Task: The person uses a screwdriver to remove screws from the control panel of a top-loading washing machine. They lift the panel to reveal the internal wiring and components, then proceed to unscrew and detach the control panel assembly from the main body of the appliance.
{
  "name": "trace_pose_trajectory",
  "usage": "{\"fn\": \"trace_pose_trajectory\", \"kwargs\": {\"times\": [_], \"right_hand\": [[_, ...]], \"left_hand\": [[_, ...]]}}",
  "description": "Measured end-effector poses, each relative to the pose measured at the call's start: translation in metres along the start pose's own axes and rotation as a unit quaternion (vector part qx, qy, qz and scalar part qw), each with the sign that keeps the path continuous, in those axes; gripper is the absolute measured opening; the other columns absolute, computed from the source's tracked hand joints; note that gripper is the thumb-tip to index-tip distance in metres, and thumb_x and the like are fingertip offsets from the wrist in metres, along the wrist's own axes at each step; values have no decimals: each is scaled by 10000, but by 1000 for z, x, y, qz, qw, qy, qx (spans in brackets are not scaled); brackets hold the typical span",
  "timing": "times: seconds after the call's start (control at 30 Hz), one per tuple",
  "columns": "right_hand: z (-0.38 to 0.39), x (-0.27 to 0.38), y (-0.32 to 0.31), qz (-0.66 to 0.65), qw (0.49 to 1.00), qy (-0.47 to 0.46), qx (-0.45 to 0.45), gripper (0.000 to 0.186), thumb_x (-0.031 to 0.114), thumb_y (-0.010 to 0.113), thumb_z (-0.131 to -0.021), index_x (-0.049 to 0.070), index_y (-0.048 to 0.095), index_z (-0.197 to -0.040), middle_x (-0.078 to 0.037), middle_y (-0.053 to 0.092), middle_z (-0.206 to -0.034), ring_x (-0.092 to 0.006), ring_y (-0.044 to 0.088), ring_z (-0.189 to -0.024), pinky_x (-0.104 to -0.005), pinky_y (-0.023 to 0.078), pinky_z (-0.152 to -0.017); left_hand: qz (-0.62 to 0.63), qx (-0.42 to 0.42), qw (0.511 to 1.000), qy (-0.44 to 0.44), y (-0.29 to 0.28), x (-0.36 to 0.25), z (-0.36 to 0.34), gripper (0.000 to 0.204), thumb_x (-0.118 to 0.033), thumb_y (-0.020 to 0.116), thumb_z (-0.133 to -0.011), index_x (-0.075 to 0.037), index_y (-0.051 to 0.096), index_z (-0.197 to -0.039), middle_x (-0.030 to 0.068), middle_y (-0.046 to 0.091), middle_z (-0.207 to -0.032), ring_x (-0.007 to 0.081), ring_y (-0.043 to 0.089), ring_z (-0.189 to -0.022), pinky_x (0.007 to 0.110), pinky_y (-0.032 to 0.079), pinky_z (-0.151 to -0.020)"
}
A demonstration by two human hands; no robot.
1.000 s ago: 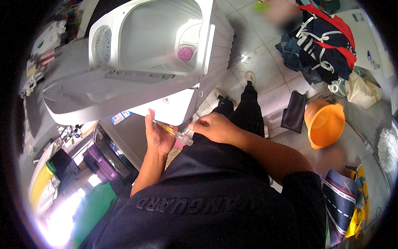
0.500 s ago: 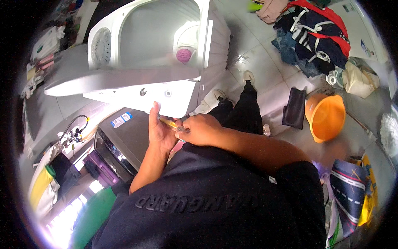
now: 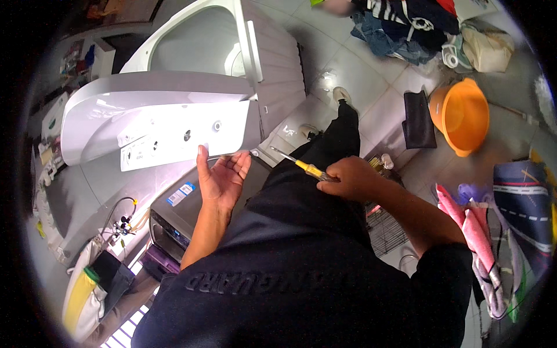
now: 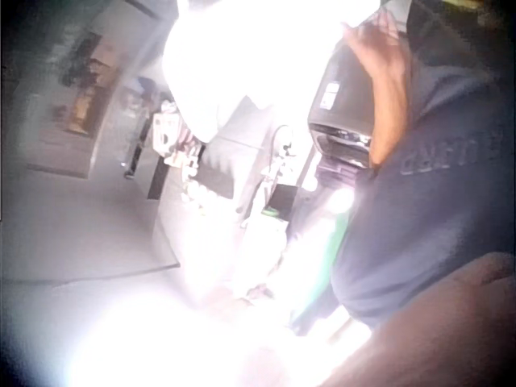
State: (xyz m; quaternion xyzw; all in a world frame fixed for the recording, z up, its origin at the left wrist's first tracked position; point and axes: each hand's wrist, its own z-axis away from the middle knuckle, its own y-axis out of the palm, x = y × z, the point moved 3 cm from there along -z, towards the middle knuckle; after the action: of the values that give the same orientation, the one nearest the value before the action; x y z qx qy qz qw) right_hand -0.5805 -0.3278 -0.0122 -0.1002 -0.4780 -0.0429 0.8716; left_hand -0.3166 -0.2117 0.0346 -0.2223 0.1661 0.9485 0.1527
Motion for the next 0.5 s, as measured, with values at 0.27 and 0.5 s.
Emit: {"fn": "trace_pose_trajectory", "kwargs": {"times": [0.27, 0.5], "right_hand": [[0, 6, 15, -68, 993, -24, -93, 459, 383, 669, -836, 1, 528, -623, -164, 499, -556, -302, 499, -497, -408, 378, -513], [-6, 11, 0, -53, 991, -7, -121, 441, 368, 686, -834, 6, 531, -635, -144, 475, -542, -232, 452, -475, -376, 355, -496]], "left_hand": [[3, -8, 1000, 15, 11, -9, 7, 918, -611, 707, -746, 152, 397, -1152, 189, 503, -1052, 316, 624, -968, 405, 552, -925], [-5, -31, 999, -3, 16, -15, 21, 842, -599, 654, -788, 137, 449, -1140, 164, 543, -975, 272, 640, -894, 378, 572, -872]]}}
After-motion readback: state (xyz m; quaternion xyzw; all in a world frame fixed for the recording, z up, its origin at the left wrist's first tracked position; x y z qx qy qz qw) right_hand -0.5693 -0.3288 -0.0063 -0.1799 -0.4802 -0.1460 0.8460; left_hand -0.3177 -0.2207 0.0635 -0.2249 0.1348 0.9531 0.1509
